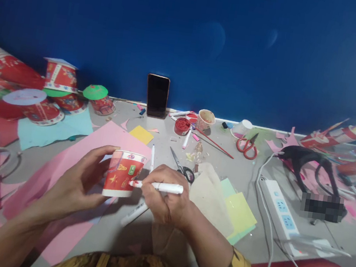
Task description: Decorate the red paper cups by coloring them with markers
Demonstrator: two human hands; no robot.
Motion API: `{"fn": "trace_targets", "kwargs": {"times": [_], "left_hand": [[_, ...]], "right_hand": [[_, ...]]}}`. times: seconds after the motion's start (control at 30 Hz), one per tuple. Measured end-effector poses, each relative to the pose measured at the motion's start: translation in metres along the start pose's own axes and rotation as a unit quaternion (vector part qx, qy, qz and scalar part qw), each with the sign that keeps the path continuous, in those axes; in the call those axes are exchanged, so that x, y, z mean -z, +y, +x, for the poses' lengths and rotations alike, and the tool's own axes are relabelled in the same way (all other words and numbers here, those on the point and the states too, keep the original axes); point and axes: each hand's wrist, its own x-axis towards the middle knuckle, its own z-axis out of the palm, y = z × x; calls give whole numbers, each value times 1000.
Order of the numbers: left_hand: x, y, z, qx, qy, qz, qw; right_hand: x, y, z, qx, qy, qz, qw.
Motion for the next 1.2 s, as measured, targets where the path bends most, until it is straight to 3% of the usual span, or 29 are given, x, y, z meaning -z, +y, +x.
{"fn": "trace_targets", "kwargs": {"times": [0.17,0.3,0.47,0.63,0.77,0.9,1.03,1.2], "left_hand": [[1,-4,-1,-18,-5,-3,1000],[3,-6,-3,-20,-17,0,1000],[4,-7,-2,-23,-17,-3,1000],[3,-6,-2,-25,-15,-9,1000],[3,-5,-2,-15,-16,-5,1000],[3,-4,-2,-2,-11,-6,1000],[3,-5,-2,7,-9,-2,1000],[1,-6,-2,9,-1,21,1000]], "right_hand": [[1,0,1,12,-27,4,1000],[1,0,1,10,2,-2,1000],[2,0,2,17,-27,7,999],[2,2,2,18,-6,13,1000],[3,1,1,26,-45,33,998],[4,1,1,17,-23,16,999],[4,2,1,21,-50,37,998],[3,2,0,21,-35,23,999]]}}
